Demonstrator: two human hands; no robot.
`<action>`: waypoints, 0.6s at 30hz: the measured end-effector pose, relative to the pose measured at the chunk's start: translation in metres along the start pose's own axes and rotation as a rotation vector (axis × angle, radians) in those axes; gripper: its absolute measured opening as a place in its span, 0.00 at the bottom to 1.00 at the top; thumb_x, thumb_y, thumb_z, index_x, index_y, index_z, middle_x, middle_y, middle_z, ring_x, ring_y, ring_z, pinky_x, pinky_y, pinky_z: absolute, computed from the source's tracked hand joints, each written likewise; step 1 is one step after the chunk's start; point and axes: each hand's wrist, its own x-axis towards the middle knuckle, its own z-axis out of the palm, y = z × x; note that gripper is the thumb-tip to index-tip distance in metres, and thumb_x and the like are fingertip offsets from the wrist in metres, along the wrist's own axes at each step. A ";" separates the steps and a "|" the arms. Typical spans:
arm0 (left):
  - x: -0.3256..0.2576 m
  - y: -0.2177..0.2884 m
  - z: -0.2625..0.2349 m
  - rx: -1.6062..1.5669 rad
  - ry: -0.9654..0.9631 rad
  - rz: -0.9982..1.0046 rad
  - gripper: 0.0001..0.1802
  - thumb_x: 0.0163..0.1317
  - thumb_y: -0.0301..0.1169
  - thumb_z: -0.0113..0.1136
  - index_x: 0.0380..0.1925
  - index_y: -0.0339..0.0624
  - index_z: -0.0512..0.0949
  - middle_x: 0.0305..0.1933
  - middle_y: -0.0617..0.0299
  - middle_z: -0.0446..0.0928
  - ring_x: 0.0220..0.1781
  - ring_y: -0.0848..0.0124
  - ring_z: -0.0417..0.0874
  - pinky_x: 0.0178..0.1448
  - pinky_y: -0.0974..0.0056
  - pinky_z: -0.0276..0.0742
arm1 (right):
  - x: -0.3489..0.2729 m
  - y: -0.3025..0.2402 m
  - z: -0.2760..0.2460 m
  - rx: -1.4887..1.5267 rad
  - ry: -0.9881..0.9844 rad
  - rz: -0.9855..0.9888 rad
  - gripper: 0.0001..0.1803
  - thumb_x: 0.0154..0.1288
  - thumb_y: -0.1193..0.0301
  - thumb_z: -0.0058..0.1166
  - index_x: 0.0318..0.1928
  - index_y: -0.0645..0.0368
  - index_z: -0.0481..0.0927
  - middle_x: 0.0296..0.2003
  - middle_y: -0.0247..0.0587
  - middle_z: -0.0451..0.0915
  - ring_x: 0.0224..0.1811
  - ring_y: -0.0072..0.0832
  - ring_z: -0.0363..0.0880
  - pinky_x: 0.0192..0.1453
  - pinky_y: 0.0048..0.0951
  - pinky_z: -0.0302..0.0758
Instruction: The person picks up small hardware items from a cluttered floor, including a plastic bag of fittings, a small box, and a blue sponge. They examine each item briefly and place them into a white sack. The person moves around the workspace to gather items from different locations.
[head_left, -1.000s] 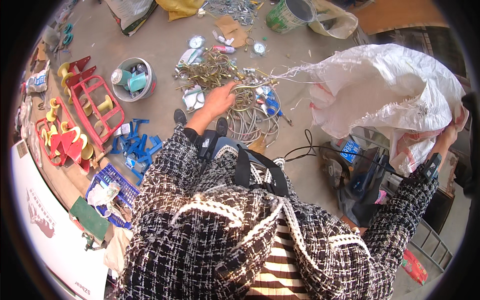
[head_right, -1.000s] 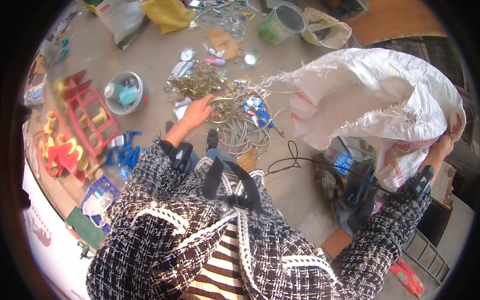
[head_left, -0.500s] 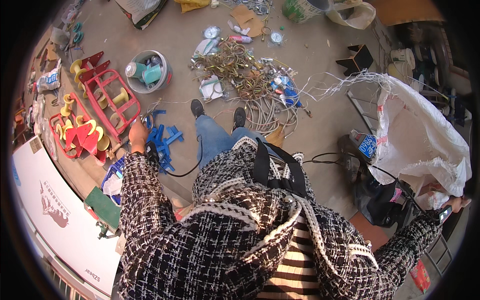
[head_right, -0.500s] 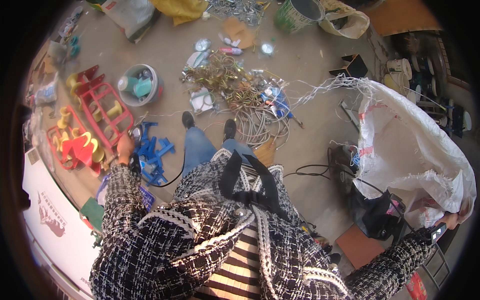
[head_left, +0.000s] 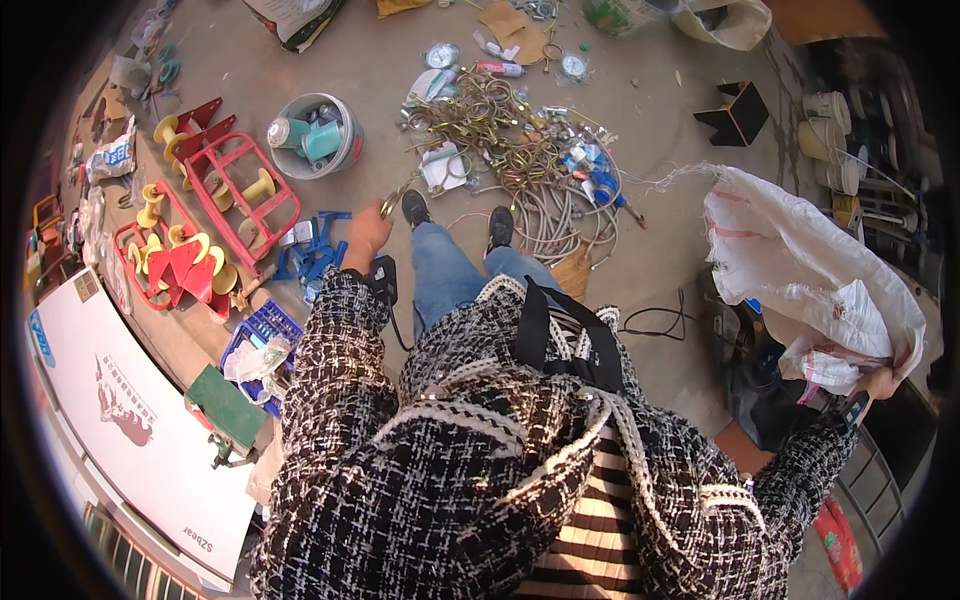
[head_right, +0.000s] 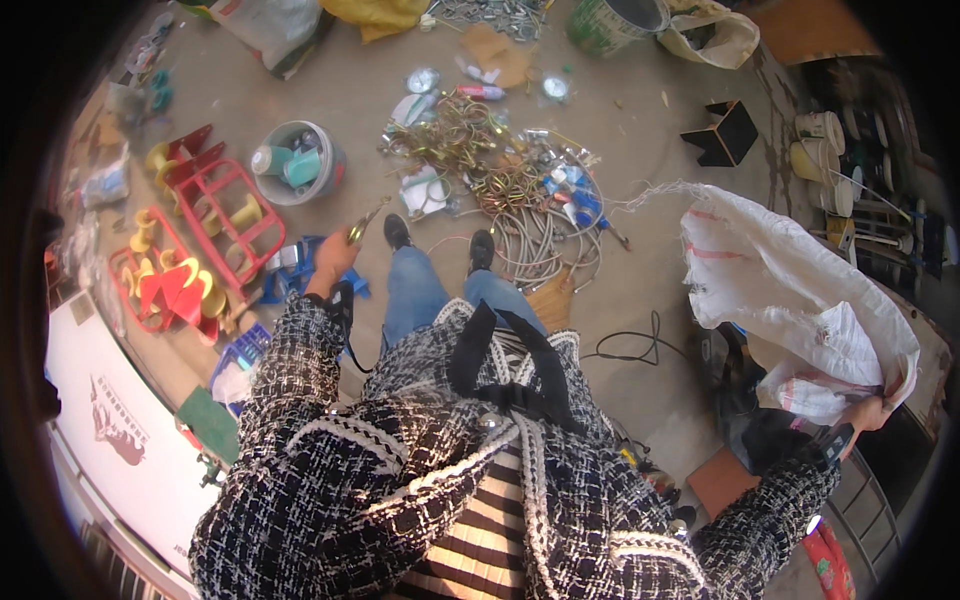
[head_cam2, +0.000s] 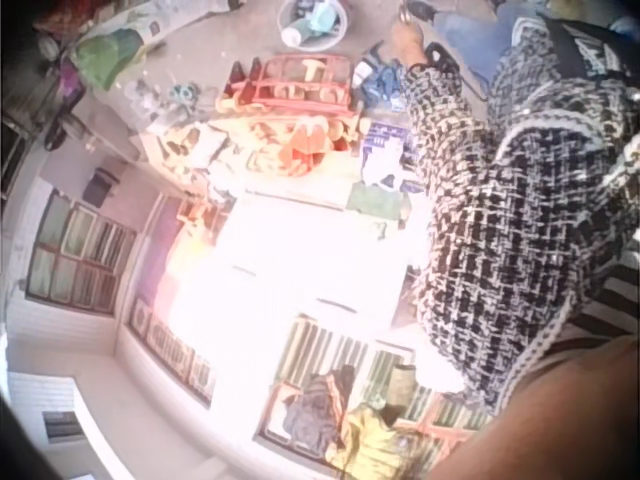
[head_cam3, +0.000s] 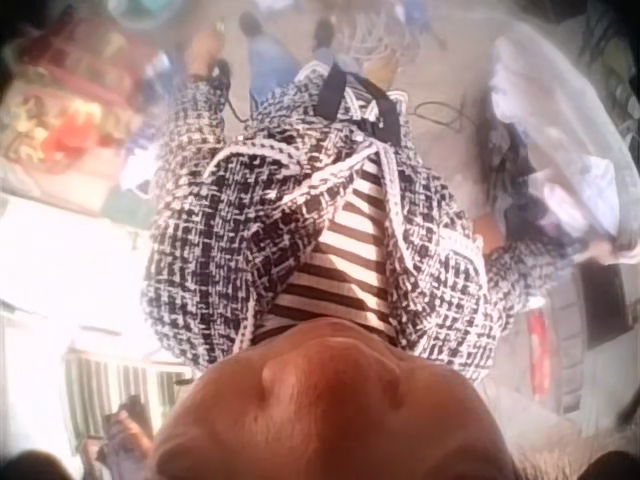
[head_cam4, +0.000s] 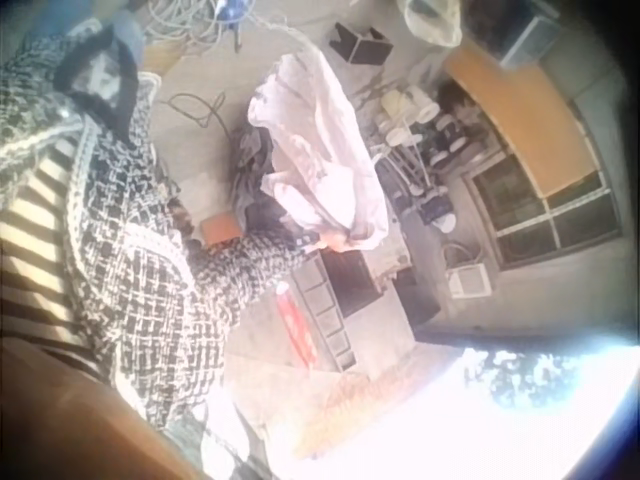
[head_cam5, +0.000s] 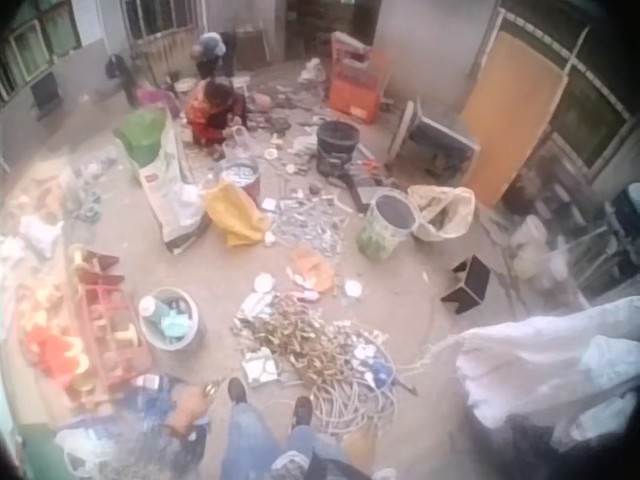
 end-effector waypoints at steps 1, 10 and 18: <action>0.000 0.008 0.008 -0.032 0.007 0.038 0.21 0.53 0.36 0.58 0.49 0.46 0.73 0.46 0.47 0.78 0.50 0.50 0.78 0.54 0.53 0.73 | -0.002 0.001 0.001 0.003 -0.021 -0.004 0.29 0.56 0.84 0.29 0.57 0.61 0.72 0.56 0.42 0.72 0.59 0.34 0.68 0.66 0.35 0.62; -0.001 0.035 0.023 -0.231 -0.072 0.216 0.23 0.53 0.32 0.60 0.51 0.44 0.72 0.52 0.52 0.76 0.55 0.58 0.76 0.58 0.59 0.71 | -0.040 -0.007 0.017 -0.065 -0.088 0.057 0.29 0.58 0.82 0.27 0.59 0.61 0.70 0.57 0.41 0.70 0.60 0.32 0.67 0.66 0.33 0.62; -0.033 -0.030 0.008 -0.238 0.024 0.044 0.21 0.53 0.33 0.58 0.49 0.42 0.74 0.50 0.52 0.78 0.53 0.57 0.77 0.56 0.59 0.71 | -0.039 0.033 0.024 -0.178 -0.090 -0.036 0.27 0.60 0.80 0.29 0.60 0.60 0.69 0.57 0.41 0.70 0.59 0.31 0.68 0.65 0.31 0.64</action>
